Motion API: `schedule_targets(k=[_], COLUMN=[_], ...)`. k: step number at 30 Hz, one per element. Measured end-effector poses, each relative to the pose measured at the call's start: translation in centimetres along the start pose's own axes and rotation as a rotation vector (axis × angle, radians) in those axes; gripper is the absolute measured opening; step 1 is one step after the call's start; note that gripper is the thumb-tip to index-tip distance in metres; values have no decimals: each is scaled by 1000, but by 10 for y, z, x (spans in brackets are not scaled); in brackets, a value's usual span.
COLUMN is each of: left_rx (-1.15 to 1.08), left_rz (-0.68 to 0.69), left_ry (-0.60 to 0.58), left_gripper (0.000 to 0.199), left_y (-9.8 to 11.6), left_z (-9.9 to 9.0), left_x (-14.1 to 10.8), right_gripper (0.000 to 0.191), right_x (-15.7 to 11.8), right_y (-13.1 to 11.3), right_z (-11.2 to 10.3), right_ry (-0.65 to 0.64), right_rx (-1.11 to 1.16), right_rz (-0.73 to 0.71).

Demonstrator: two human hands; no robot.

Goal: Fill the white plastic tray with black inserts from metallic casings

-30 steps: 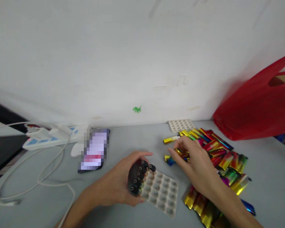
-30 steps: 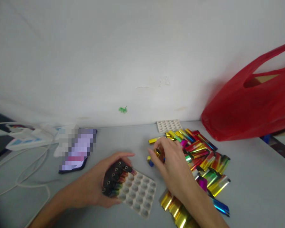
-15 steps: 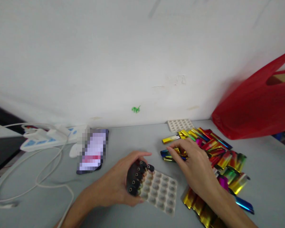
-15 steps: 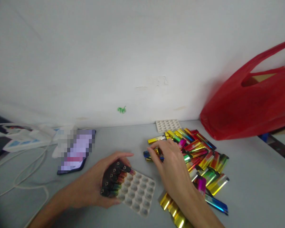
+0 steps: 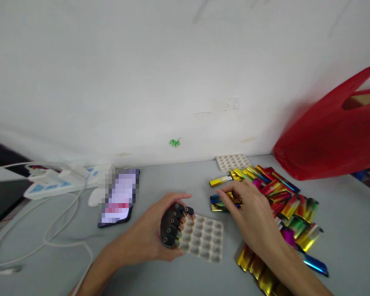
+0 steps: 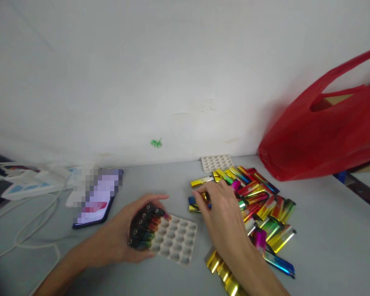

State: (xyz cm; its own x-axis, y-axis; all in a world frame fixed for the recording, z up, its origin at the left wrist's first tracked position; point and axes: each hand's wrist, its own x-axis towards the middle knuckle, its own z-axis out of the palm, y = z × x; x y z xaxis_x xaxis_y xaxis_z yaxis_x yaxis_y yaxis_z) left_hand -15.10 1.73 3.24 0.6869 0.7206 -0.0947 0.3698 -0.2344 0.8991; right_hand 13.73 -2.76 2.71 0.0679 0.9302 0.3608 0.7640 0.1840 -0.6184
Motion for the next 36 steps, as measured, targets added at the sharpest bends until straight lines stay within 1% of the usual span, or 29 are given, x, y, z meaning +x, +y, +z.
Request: schedule_targets(k=[3, 6, 10, 13, 17, 19, 21, 24, 27, 29, 33, 36], left_rx=[20, 39, 66, 96, 124, 125, 124, 123, 126, 133, 149, 162], left_rz=[17, 24, 14, 23, 46, 49, 44, 35, 31, 35, 43, 47], left_ry=[3, 13, 29, 41, 58, 61, 61, 59, 62, 66, 76, 90], left_gripper=[105, 105, 108, 109, 109, 110, 111, 111, 111, 111, 110, 110], left_y=[0, 1, 0, -1, -4, -4, -4, -4, -3, -2, -1, -2], left_z=[2, 4, 8, 12, 16, 17, 17, 16, 16, 16, 16, 17], left_x=[1, 2, 3, 3, 4, 3, 3, 2, 3, 3, 3, 3], right_gripper=[19, 24, 36, 38, 47, 44, 38, 26, 12, 7, 15, 18], right_x=[0, 0, 2, 4, 5, 5, 5, 2, -1, -2, -4, -5], right_y=[-1, -3, -5, -6, -12, -16, -20, -25, -28, -29, -31, -33], right_z=[1, -1, -3, -5, -9, -11, -13, -15, -14, -12, -10, -9], right_ry=[-44, -34, -11, -8, -101, -177, -250, -323, -364, -381, -427, -463], right_rx=[37, 165, 501, 755, 1146, 1331, 1447, 1525, 1549, 1551, 1507, 1531], right_rz=[43, 166, 321, 405, 533, 584, 610, 606, 579, 581, 612, 603])
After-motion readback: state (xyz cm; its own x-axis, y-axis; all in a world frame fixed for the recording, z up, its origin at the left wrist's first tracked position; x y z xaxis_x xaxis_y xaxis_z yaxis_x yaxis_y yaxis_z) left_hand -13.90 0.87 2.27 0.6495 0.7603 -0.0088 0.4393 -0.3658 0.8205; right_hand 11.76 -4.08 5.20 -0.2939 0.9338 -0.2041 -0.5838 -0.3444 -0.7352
